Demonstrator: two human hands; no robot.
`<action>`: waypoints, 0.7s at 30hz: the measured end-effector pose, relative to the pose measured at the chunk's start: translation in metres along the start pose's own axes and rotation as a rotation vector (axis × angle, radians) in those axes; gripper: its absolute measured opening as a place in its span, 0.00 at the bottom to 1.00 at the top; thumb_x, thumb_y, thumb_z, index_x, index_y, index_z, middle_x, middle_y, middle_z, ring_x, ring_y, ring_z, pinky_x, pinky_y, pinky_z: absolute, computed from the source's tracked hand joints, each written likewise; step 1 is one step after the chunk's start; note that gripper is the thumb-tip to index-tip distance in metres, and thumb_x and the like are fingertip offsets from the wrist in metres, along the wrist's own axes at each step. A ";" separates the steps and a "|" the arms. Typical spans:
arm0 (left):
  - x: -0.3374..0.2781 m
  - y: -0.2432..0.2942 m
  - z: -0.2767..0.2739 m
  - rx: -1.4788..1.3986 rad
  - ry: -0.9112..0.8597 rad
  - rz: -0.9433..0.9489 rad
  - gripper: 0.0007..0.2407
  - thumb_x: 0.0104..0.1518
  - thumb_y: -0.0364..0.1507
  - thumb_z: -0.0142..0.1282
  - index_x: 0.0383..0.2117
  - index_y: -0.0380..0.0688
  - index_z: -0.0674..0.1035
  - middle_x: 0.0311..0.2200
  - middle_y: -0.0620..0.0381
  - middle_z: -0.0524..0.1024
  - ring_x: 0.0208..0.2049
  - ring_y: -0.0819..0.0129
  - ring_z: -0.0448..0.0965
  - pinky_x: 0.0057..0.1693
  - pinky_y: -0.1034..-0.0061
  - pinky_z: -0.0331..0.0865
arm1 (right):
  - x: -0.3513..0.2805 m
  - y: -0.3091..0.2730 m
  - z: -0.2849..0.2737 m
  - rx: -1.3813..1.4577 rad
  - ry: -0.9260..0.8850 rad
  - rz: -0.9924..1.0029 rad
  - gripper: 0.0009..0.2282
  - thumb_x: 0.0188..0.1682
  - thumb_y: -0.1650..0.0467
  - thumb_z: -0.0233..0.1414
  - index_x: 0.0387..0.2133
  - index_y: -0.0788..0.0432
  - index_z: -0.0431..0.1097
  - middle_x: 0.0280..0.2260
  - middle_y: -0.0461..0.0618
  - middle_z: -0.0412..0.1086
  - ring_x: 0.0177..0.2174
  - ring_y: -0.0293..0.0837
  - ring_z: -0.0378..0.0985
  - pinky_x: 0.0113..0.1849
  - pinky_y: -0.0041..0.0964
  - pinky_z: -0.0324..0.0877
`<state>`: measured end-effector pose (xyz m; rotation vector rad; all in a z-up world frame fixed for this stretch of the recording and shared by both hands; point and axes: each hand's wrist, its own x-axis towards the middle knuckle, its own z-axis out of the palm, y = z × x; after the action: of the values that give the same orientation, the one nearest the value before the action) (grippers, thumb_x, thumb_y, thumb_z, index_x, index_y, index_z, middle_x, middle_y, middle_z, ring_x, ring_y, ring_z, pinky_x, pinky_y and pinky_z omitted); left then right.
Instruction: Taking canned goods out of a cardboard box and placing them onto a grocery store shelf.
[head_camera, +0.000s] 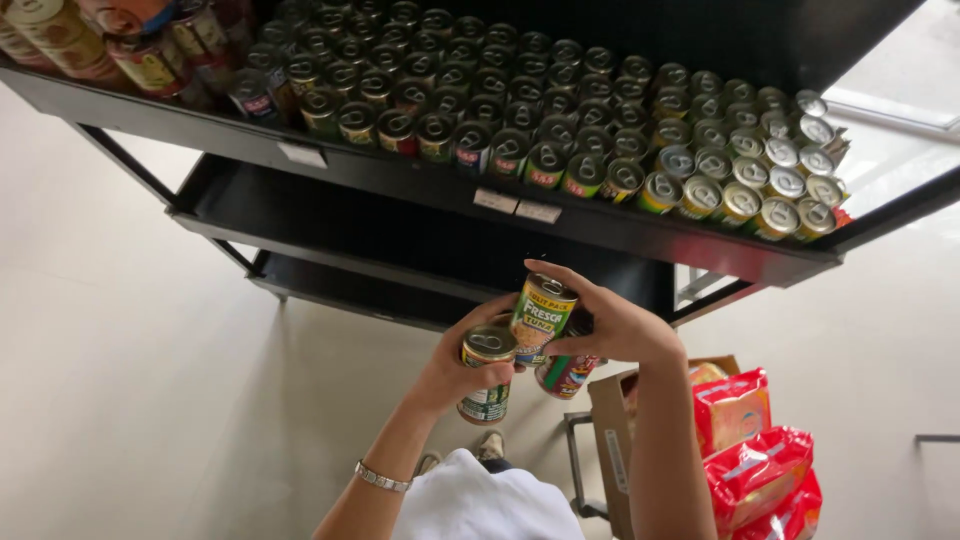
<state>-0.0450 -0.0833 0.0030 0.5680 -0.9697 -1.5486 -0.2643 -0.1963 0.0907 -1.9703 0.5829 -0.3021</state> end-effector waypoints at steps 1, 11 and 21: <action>0.008 -0.005 0.004 -0.001 0.008 0.008 0.39 0.49 0.31 0.71 0.69 0.37 0.63 0.58 0.49 0.74 0.55 0.67 0.76 0.60 0.70 0.74 | 0.001 0.005 -0.005 -0.004 -0.010 -0.004 0.44 0.36 0.77 0.67 0.69 0.56 0.51 0.60 0.50 0.65 0.57 0.39 0.67 0.58 0.37 0.64; 0.038 -0.001 0.016 0.560 0.316 0.205 0.43 0.46 0.33 0.70 0.71 0.39 0.57 0.62 0.45 0.70 0.60 0.65 0.74 0.64 0.72 0.68 | 0.040 0.057 -0.028 0.133 0.177 -0.026 0.37 0.35 0.74 0.71 0.60 0.58 0.59 0.46 0.48 0.72 0.47 0.35 0.72 0.50 0.34 0.70; 0.011 -0.007 -0.061 0.301 0.160 -0.165 0.30 0.51 0.35 0.71 0.61 0.40 0.73 0.37 0.47 0.79 0.33 0.69 0.79 0.40 0.77 0.77 | 0.132 0.072 -0.016 0.646 0.105 -0.329 0.41 0.33 0.74 0.70 0.64 0.62 0.57 0.52 0.48 0.69 0.51 0.42 0.74 0.53 0.38 0.71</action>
<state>-0.0024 -0.1107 -0.0336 0.9903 -1.0604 -1.4836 -0.1787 -0.3042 0.0289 -1.4153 0.1800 -0.7062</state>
